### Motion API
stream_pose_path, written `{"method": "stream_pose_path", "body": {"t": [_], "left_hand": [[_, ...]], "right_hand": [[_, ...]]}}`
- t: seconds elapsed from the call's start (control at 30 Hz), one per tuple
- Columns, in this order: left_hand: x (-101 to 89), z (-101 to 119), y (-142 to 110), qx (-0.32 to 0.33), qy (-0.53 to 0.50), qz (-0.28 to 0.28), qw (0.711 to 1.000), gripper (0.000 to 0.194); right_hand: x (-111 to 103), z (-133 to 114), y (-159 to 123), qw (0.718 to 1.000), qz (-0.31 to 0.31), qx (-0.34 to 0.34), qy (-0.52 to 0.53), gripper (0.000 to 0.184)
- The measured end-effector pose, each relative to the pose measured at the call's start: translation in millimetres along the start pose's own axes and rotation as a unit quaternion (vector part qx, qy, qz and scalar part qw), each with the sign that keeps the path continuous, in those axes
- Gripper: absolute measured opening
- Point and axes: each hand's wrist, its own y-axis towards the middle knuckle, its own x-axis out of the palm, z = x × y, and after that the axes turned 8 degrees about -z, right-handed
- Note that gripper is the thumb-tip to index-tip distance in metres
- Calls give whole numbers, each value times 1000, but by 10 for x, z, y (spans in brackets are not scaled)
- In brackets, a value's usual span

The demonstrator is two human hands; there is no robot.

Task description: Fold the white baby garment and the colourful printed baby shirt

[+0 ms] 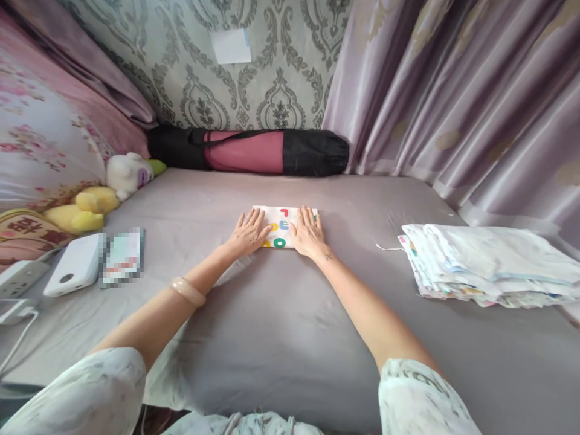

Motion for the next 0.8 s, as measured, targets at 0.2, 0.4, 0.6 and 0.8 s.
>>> {"method": "stream_pose_path", "body": {"t": [0.2, 0.4, 0.6, 0.8], "left_hand": [[118, -15, -72, 10, -10, -23, 1000, 71], [73, 5, -89, -1, -32, -24, 999, 68], [61, 4, -139, -10, -73, 23, 997, 56], [130, -45, -118, -37, -80, 63, 994, 52]], "right_hand": [[117, -23, -58, 1000, -6, -3, -15, 69], [91, -9, -38, 1000, -26, 2, -13, 68], [20, -273, -17, 1000, 2, -8, -7, 64], [71, -600, 106, 999, 8, -50, 10, 63]]}}
